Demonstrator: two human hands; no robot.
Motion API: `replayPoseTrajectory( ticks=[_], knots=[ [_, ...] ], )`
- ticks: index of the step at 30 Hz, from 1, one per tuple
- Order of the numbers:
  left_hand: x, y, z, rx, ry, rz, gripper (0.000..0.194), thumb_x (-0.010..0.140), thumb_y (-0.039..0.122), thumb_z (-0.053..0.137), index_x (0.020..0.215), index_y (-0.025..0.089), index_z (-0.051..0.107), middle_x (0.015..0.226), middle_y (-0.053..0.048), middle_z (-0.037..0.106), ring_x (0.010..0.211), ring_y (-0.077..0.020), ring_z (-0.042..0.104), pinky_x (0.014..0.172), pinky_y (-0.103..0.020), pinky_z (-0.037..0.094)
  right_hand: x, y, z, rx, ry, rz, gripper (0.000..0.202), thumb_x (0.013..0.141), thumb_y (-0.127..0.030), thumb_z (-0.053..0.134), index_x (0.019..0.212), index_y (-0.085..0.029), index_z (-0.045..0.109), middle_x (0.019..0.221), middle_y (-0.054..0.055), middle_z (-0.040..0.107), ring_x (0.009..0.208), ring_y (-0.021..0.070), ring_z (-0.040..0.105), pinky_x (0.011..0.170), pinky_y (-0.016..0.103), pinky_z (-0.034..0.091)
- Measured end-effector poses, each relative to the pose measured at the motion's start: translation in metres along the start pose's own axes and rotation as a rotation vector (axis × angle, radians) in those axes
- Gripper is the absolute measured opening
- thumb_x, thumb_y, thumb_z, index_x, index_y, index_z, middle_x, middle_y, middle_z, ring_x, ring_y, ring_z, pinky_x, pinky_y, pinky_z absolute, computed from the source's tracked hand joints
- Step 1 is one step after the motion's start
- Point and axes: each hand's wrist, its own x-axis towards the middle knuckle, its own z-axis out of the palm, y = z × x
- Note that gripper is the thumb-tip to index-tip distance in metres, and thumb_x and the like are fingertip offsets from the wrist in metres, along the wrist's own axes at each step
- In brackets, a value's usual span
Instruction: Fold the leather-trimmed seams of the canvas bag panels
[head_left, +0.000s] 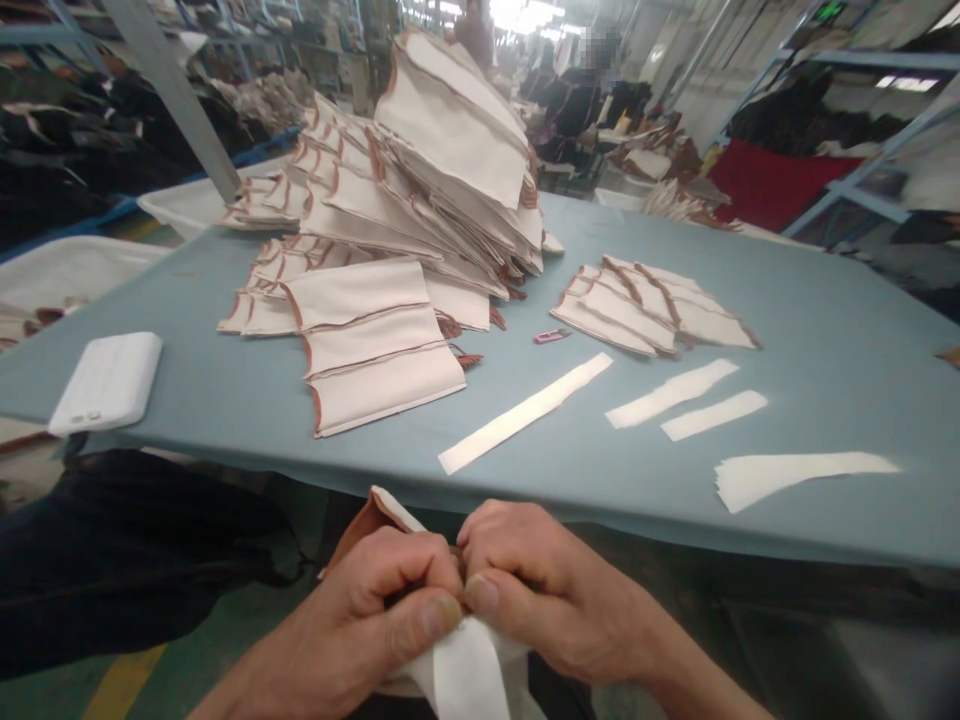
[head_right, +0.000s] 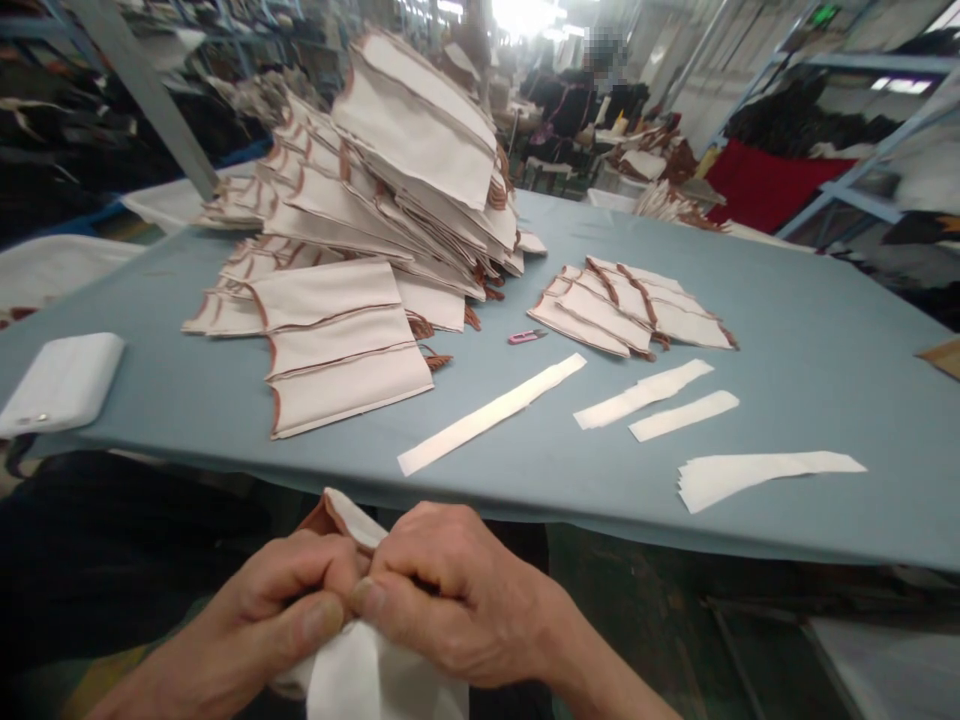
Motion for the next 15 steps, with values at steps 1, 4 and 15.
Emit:
replayPoseTrajectory(
  ticks=[1, 4, 15],
  knots=[
    [-0.001, 0.000, 0.000, 0.041, -0.006, 0.001, 0.048, 0.101, 0.058, 0.048, 0.073, 0.020, 0.051, 0.068, 0.003, 0.046, 0.062, -0.0122, 0.043, 0.055, -0.021, 0.038, -0.001, -0.001, 0.000, -0.053, 0.024, -0.042, 0.045, 0.107, -0.044, 0.039, 0.066, -0.024, 0.033, 0.062, -0.006, 0.037, 0.059, 0.0127, 0.038, 0.077, 0.030, 0.042],
    [-0.006, 0.004, -0.002, 0.257, -0.009, 0.034, 0.031, 0.103, 0.038, 0.048, 0.079, 0.020, 0.058, 0.076, 0.002, 0.057, 0.070, -0.0130, 0.051, 0.064, -0.020, 0.042, -0.004, -0.006, -0.002, -0.237, 0.039, -0.045, 0.040, 0.105, -0.030, 0.039, 0.067, -0.024, 0.031, 0.061, -0.006, 0.036, 0.058, 0.0126, 0.037, 0.083, 0.032, 0.042],
    [0.021, -0.008, -0.018, 0.187, -0.148, -0.010, 0.046, 0.100, 0.049, 0.055, 0.066, 0.020, 0.044, 0.060, 0.008, 0.033, 0.055, -0.0097, 0.030, 0.051, -0.022, 0.026, 0.003, 0.001, -0.010, -0.110, -0.053, 0.210, 0.052, 0.101, -0.051, 0.055, 0.062, -0.021, 0.039, 0.059, -0.006, 0.036, 0.057, 0.0101, 0.036, 0.056, 0.024, 0.030]
  ],
)
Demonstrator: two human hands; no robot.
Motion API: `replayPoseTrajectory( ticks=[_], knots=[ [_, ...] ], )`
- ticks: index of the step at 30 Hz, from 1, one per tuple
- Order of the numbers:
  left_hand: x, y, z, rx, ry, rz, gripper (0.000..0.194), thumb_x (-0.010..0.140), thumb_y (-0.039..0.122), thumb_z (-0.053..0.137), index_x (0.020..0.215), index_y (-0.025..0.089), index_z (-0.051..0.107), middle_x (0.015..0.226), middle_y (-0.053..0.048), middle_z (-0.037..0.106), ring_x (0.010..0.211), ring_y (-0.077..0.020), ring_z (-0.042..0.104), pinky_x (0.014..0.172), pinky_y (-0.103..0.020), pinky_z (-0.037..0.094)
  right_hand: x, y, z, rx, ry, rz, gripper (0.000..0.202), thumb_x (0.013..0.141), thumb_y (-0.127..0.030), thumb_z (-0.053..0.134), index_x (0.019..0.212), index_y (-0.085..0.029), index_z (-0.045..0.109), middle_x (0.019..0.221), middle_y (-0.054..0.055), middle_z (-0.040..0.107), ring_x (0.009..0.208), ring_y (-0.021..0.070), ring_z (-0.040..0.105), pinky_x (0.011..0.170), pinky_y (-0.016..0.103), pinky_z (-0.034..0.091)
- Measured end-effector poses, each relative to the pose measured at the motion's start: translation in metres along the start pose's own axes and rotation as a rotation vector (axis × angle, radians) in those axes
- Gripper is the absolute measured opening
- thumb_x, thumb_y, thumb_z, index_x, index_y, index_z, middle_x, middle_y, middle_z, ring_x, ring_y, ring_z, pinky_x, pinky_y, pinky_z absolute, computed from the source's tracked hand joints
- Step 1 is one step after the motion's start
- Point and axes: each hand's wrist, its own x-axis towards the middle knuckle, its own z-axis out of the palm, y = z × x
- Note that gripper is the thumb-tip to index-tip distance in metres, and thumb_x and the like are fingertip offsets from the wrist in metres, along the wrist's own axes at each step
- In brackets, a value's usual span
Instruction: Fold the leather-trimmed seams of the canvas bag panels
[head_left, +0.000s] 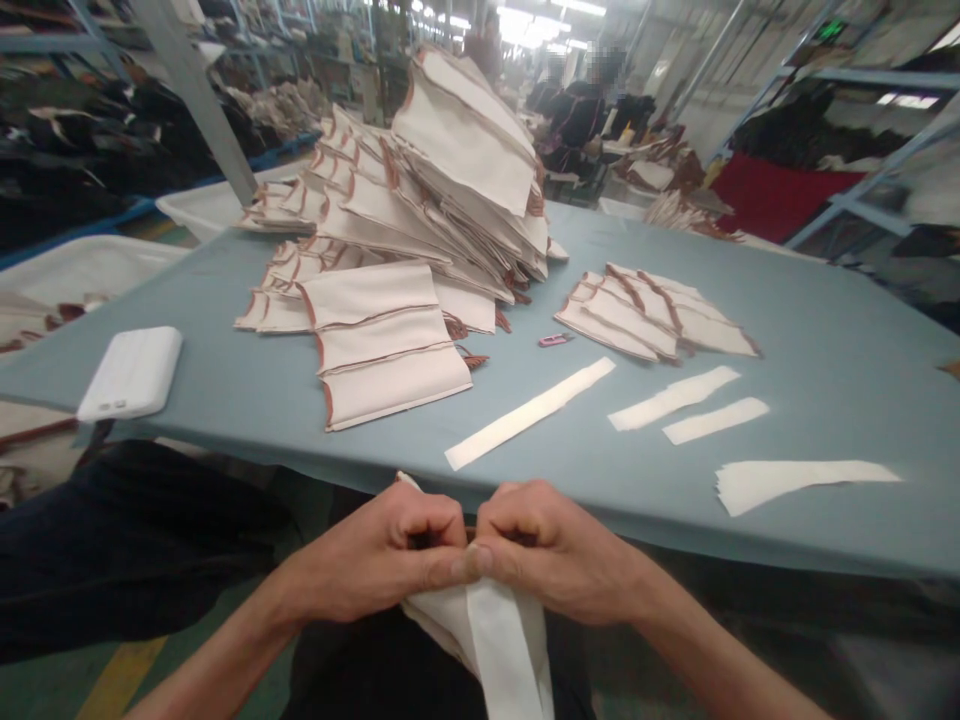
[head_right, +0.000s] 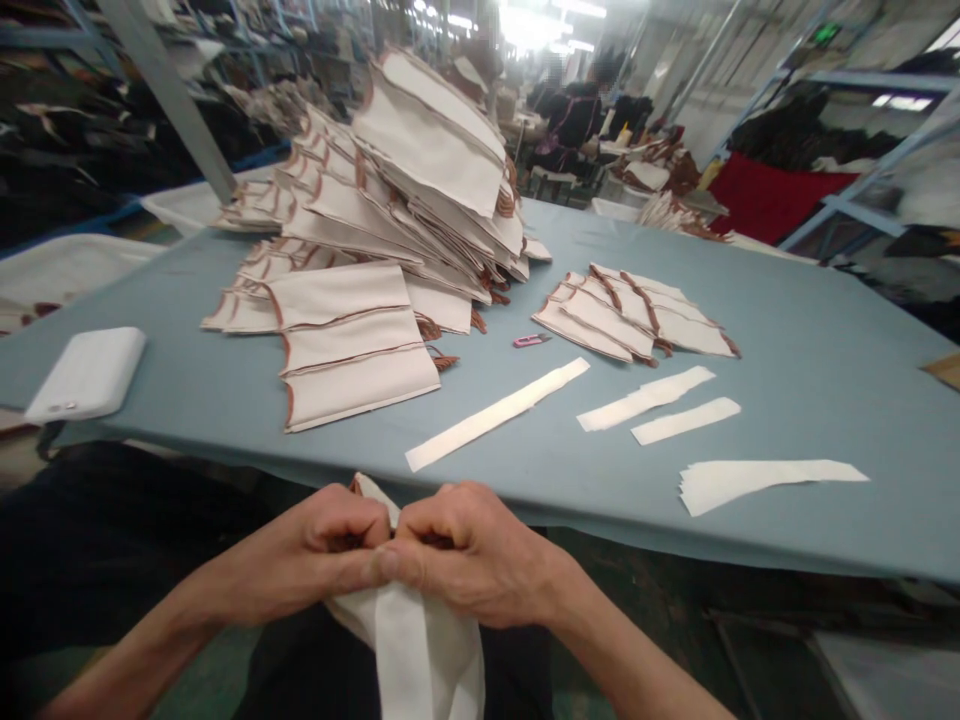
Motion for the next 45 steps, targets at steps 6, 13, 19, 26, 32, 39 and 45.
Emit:
replayPoseTrajectory(
  ticks=[6, 13, 19, 26, 32, 39, 45],
  knots=[
    [0.003, 0.009, -0.012, 0.064, 0.100, 0.074, 0.060, 0.110, 0.046, 0.022, 0.086, 0.017, 0.069, 0.081, -0.001, 0.066, 0.075, -0.0163, 0.054, 0.073, -0.025, 0.044, -0.034, -0.021, -0.029, -0.260, 0.239, -0.106, 0.039, 0.105, -0.032, 0.046, 0.068, -0.021, 0.045, 0.066, -0.003, 0.048, 0.066, 0.0140, 0.049, 0.066, 0.028, 0.039],
    [0.013, 0.020, 0.016, 0.183, 0.120, 0.159, 0.018, 0.082, 0.013, 0.055, 0.090, 0.017, 0.071, 0.079, 0.001, 0.071, 0.071, -0.0134, 0.060, 0.069, -0.022, 0.045, -0.067, -0.002, -0.045, -0.299, 0.402, 0.102, 0.040, 0.109, -0.041, 0.041, 0.077, -0.021, 0.053, 0.070, -0.001, 0.055, 0.064, 0.0151, 0.051, 0.060, 0.027, 0.041],
    [0.020, 0.024, 0.019, 0.093, 0.117, 0.089, 0.020, 0.082, 0.009, 0.053, 0.086, 0.016, 0.072, 0.076, 0.002, 0.069, 0.066, -0.0103, 0.057, 0.063, -0.019, 0.044, -0.066, 0.019, -0.043, -0.288, 0.454, 0.151, 0.037, 0.108, -0.038, 0.038, 0.077, -0.022, 0.050, 0.071, -0.002, 0.053, 0.067, 0.0159, 0.052, 0.064, 0.028, 0.042],
    [0.023, 0.040, 0.012, -0.017, 0.029, -0.063, 0.014, 0.090, 0.019, 0.057, 0.084, 0.015, 0.069, 0.070, 0.005, 0.058, 0.062, -0.0093, 0.048, 0.056, -0.018, 0.038, -0.060, -0.001, -0.046, -0.448, 0.390, -0.099, 0.024, 0.097, -0.019, 0.040, 0.081, -0.021, 0.058, 0.077, 0.001, 0.063, 0.076, 0.0179, 0.057, 0.076, 0.032, 0.041],
    [0.023, 0.044, 0.020, 0.000, 0.035, -0.031, 0.018, 0.092, 0.023, 0.060, 0.076, 0.016, 0.064, 0.067, 0.005, 0.054, 0.060, -0.0095, 0.044, 0.054, -0.020, 0.033, -0.045, -0.025, -0.023, -0.503, 0.371, -0.116, 0.032, 0.086, -0.047, 0.075, 0.077, -0.021, 0.059, 0.070, -0.002, 0.064, 0.065, 0.0142, 0.055, 0.064, 0.028, 0.035],
    [0.022, 0.038, 0.019, -0.045, 0.041, -0.042, 0.015, 0.090, 0.020, 0.059, 0.079, 0.015, 0.068, 0.069, 0.004, 0.059, 0.061, -0.0097, 0.047, 0.056, -0.019, 0.037, -0.038, -0.009, -0.018, -0.245, 0.265, -0.031, 0.020, 0.087, -0.024, 0.075, 0.074, -0.019, 0.060, 0.070, -0.004, 0.064, 0.064, 0.0106, 0.055, 0.061, 0.023, 0.036],
    [0.018, 0.034, 0.013, -0.007, 0.054, -0.040, 0.007, 0.078, 0.013, 0.060, 0.075, 0.015, 0.067, 0.069, 0.005, 0.059, 0.064, -0.0095, 0.049, 0.060, -0.018, 0.039, -0.034, -0.011, -0.014, -0.134, 0.232, 0.026, 0.017, 0.085, -0.014, 0.068, 0.074, -0.019, 0.057, 0.069, -0.006, 0.059, 0.061, 0.0096, 0.051, 0.057, 0.022, 0.035]
  ],
)
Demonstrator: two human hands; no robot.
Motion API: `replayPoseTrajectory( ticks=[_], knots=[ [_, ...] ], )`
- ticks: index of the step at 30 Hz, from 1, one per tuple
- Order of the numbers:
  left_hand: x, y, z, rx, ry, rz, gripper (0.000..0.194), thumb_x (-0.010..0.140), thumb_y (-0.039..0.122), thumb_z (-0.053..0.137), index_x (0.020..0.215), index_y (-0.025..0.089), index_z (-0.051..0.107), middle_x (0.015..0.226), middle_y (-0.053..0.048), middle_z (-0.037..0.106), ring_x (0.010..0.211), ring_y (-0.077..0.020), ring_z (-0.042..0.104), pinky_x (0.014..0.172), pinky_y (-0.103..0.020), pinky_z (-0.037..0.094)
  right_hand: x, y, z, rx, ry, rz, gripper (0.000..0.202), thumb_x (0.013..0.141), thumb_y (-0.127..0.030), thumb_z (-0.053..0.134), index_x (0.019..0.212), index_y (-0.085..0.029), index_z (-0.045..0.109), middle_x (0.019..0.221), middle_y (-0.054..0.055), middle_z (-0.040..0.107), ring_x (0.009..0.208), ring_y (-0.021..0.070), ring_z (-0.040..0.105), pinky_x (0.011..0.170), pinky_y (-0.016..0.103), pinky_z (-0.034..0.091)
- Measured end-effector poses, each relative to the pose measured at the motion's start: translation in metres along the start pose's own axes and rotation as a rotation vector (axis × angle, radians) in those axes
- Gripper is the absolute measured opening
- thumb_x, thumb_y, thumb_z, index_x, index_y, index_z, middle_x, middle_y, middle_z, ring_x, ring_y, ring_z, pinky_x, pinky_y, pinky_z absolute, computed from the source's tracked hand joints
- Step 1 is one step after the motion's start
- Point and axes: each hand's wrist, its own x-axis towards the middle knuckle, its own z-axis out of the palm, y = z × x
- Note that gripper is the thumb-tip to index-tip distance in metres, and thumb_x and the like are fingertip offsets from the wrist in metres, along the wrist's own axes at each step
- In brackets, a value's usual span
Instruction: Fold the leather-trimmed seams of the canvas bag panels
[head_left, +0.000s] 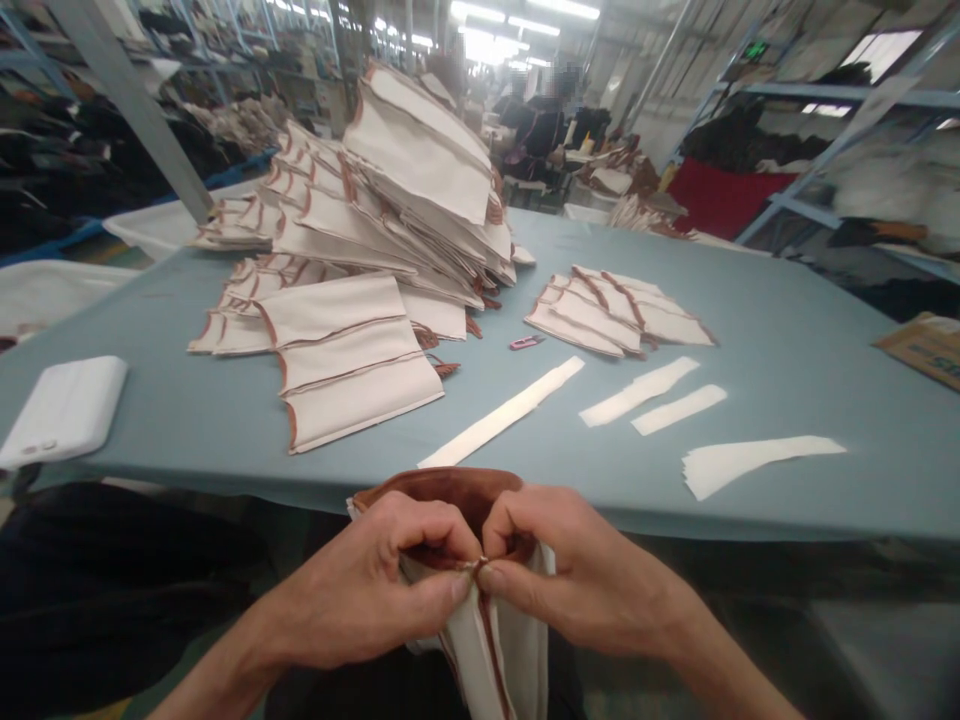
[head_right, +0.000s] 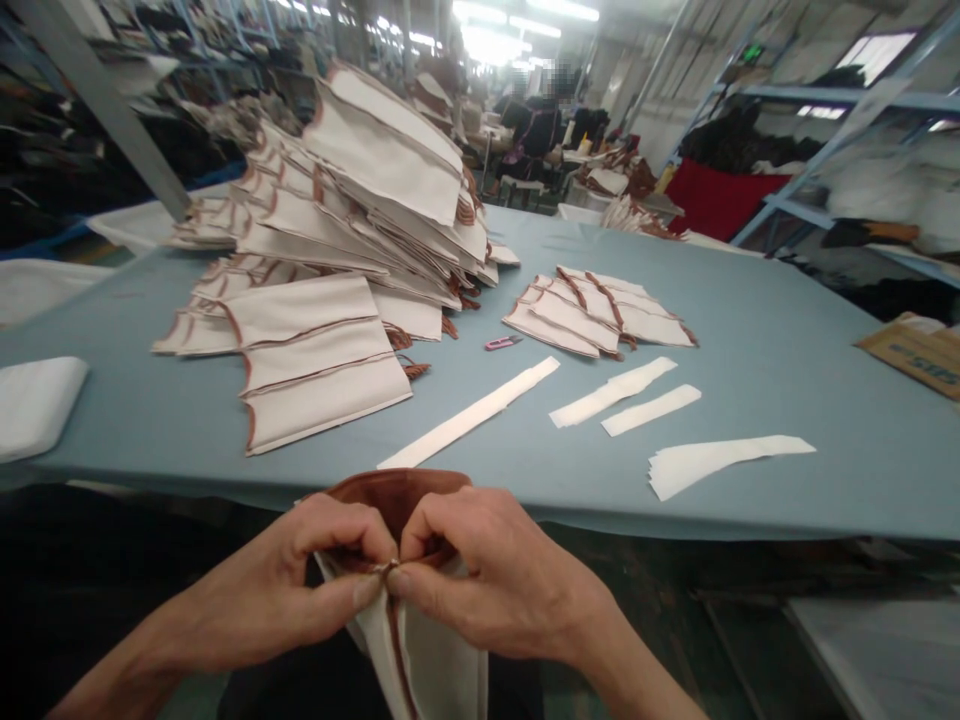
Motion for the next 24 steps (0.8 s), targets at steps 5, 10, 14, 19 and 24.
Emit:
replayPoseTrajectory(
  ticks=[5, 10, 14, 19, 24],
  knots=[
    [-0.001, 0.000, -0.008, -0.022, -0.032, -0.031, 0.014, 0.084, 0.023, 0.064, 0.073, 0.015, 0.062, 0.063, 0.007, 0.050, 0.057, -0.0080, 0.040, 0.052, -0.018, 0.032, 0.001, -0.006, 0.001, -0.133, 0.020, -0.076, 0.015, 0.086, -0.012, 0.066, 0.077, -0.020, 0.056, 0.071, -0.005, 0.062, 0.063, 0.0104, 0.053, 0.063, 0.024, 0.036],
    [0.002, -0.002, -0.016, 0.006, -0.019, 0.059, 0.019, 0.090, 0.024, 0.058, 0.074, 0.015, 0.064, 0.065, 0.006, 0.053, 0.057, -0.0077, 0.041, 0.052, -0.018, 0.032, 0.005, -0.012, -0.001, -0.261, 0.059, -0.132, 0.014, 0.080, -0.007, 0.067, 0.082, -0.020, 0.061, 0.078, -0.003, 0.069, 0.071, 0.0130, 0.060, 0.071, 0.025, 0.040],
    [0.002, 0.000, -0.016, 0.145, 0.059, 0.041, 0.016, 0.086, 0.018, 0.056, 0.071, 0.016, 0.063, 0.061, 0.007, 0.051, 0.054, -0.0070, 0.042, 0.052, -0.019, 0.032, 0.012, -0.012, -0.002, -0.363, 0.105, -0.163, 0.015, 0.077, -0.007, 0.072, 0.081, -0.019, 0.064, 0.076, -0.002, 0.071, 0.070, 0.0144, 0.062, 0.068, 0.026, 0.041],
    [0.002, 0.005, -0.017, 0.311, 0.148, 0.068, 0.017, 0.086, 0.013, 0.055, 0.076, 0.018, 0.068, 0.064, 0.006, 0.057, 0.058, -0.0081, 0.050, 0.055, -0.020, 0.033, 0.022, -0.006, 0.004, -0.565, 0.167, -0.261, 0.013, 0.082, -0.008, 0.068, 0.076, -0.019, 0.064, 0.071, -0.001, 0.072, 0.065, 0.0162, 0.065, 0.062, 0.029, 0.040],
    [0.004, 0.001, -0.022, 0.201, 0.120, -0.058, 0.016, 0.086, 0.016, 0.055, 0.072, 0.017, 0.062, 0.062, 0.007, 0.050, 0.057, -0.0089, 0.041, 0.051, -0.021, 0.030, 0.027, 0.007, 0.010, -0.751, 0.267, -0.457, 0.025, 0.099, -0.014, 0.053, 0.077, -0.018, 0.066, 0.066, 0.001, 0.069, 0.062, 0.0174, 0.064, 0.061, 0.033, 0.039]
  ],
)
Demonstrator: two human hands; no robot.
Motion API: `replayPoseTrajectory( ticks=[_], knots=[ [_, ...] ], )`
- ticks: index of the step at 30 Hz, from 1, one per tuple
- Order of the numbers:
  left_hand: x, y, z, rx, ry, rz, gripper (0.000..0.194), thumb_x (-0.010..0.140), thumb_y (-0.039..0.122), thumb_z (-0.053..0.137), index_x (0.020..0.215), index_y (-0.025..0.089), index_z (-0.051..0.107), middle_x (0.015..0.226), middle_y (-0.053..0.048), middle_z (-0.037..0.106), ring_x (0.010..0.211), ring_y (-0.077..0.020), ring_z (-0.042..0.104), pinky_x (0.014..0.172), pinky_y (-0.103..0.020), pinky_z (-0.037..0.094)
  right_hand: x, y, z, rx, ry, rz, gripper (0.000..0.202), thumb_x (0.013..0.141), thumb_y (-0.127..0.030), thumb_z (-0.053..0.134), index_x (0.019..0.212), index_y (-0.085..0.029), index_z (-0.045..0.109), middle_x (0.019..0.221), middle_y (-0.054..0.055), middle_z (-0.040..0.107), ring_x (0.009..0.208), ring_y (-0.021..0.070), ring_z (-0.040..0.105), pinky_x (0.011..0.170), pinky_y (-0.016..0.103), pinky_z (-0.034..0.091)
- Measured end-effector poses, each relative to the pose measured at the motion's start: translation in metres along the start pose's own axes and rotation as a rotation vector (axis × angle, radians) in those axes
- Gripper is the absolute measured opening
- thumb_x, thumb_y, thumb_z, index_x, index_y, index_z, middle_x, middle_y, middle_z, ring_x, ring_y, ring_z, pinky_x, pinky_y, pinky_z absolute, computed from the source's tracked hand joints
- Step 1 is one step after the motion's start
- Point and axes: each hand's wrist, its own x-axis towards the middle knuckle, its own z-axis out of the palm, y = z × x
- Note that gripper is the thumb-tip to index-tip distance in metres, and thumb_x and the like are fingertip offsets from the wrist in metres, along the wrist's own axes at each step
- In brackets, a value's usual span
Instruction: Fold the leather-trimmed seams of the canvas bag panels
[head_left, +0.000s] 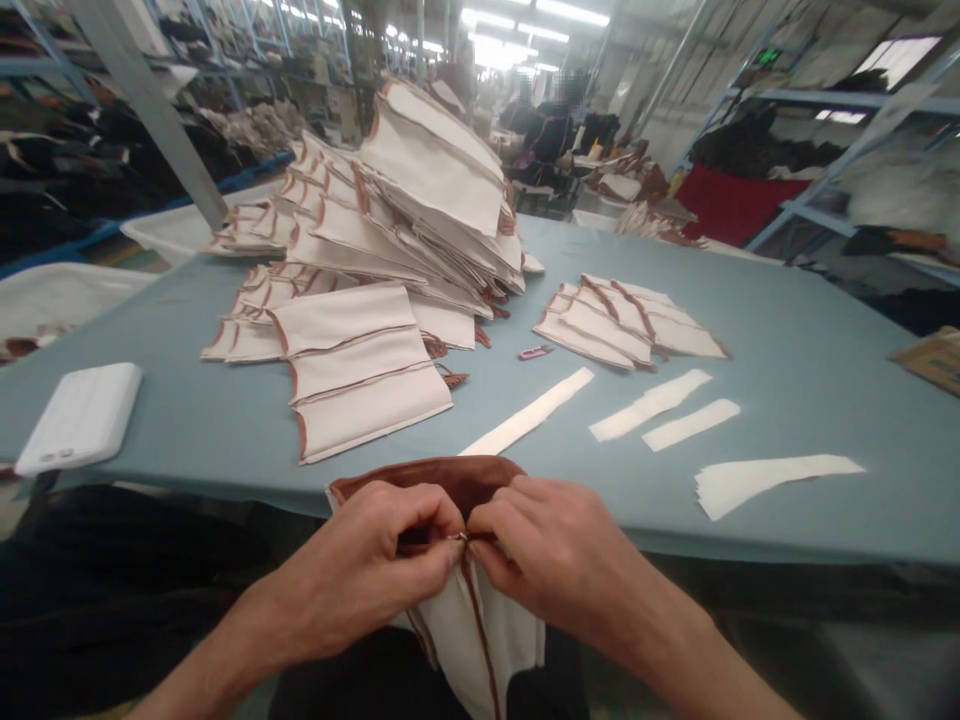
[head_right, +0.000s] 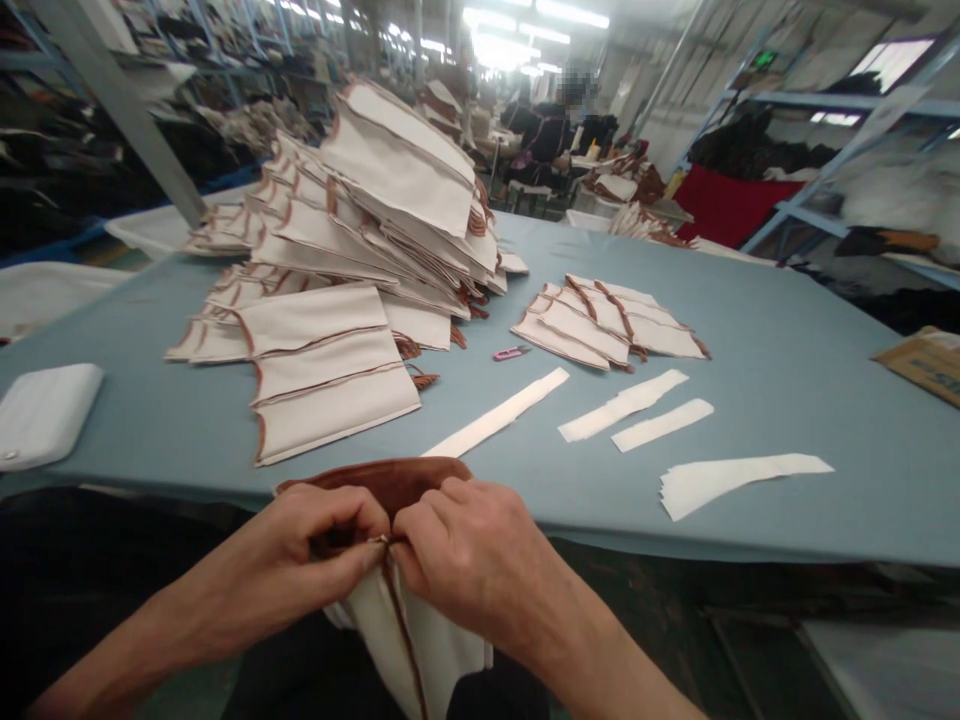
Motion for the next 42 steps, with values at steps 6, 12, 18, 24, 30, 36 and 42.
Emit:
replayPoseTrajectory(
  ticks=[6, 12, 18, 24, 30, 36, 42],
  knots=[
    [0.000, -0.009, 0.003, -0.201, -0.059, -0.148, 0.015, 0.088, 0.024, 0.056, 0.074, 0.017, 0.059, 0.065, 0.007, 0.045, 0.059, -0.0100, 0.035, 0.051, -0.022, 0.027, -0.008, 0.007, 0.003, 0.044, -0.014, -0.129, 0.028, 0.103, -0.008, 0.050, 0.080, -0.017, 0.064, 0.071, 0.000, 0.069, 0.063, 0.0155, 0.060, 0.060, 0.032, 0.038],
    [-0.004, -0.011, 0.006, -0.212, -0.065, -0.162, 0.020, 0.090, 0.032, 0.055, 0.077, 0.018, 0.059, 0.066, 0.006, 0.044, 0.060, -0.0111, 0.035, 0.052, -0.023, 0.028, -0.012, 0.003, 0.007, 0.068, -0.011, -0.118, 0.025, 0.104, -0.008, 0.051, 0.085, -0.014, 0.066, 0.073, 0.001, 0.068, 0.065, 0.0154, 0.060, 0.062, 0.032, 0.038],
    [-0.006, -0.013, 0.008, -0.105, -0.017, -0.093, 0.024, 0.096, 0.033, 0.051, 0.079, 0.018, 0.059, 0.070, 0.005, 0.047, 0.064, -0.0118, 0.038, 0.055, -0.024, 0.030, -0.006, -0.012, 0.003, -0.096, 0.034, -0.078, 0.031, 0.102, -0.008, 0.052, 0.074, -0.018, 0.062, 0.062, -0.001, 0.058, 0.057, 0.0170, 0.050, 0.057, 0.034, 0.030],
    [-0.008, -0.011, 0.015, -0.007, 0.011, -0.062, 0.027, 0.098, 0.032, 0.049, 0.075, 0.019, 0.054, 0.065, 0.007, 0.044, 0.060, -0.0108, 0.037, 0.053, -0.024, 0.027, -0.004, -0.014, 0.010, -0.183, 0.134, -0.064, 0.037, 0.099, -0.007, 0.050, 0.065, -0.020, 0.058, 0.055, -0.002, 0.054, 0.052, 0.0158, 0.048, 0.055, 0.034, 0.029],
    [-0.018, -0.014, 0.015, -0.097, -0.021, -0.059, 0.021, 0.095, 0.028, 0.051, 0.077, 0.019, 0.056, 0.066, 0.007, 0.043, 0.059, -0.0103, 0.037, 0.052, -0.023, 0.029, -0.003, -0.007, 0.006, 0.281, -0.014, 0.149, 0.016, 0.082, -0.009, 0.053, 0.075, -0.020, 0.062, 0.061, -0.004, 0.065, 0.052, 0.0106, 0.055, 0.053, 0.023, 0.035],
    [-0.023, -0.011, 0.014, 0.092, 0.041, 0.029, 0.013, 0.084, 0.016, 0.053, 0.071, 0.020, 0.055, 0.064, 0.007, 0.050, 0.058, -0.0099, 0.044, 0.054, -0.022, 0.031, 0.004, -0.014, -0.002, 0.592, -0.262, 0.433, 0.011, 0.074, -0.009, 0.056, 0.073, -0.020, 0.060, 0.061, -0.006, 0.062, 0.050, 0.0082, 0.049, 0.051, 0.020, 0.032],
    [-0.016, -0.004, 0.011, 0.347, 0.126, 0.207, 0.018, 0.086, 0.011, 0.053, 0.070, 0.019, 0.051, 0.067, 0.006, 0.054, 0.059, -0.0099, 0.047, 0.058, -0.024, 0.031, 0.006, -0.014, -0.008, 0.446, -0.253, 0.419, 0.013, 0.077, -0.009, 0.056, 0.080, -0.019, 0.064, 0.067, -0.003, 0.067, 0.054, 0.0109, 0.052, 0.056, 0.023, 0.034]
  ],
)
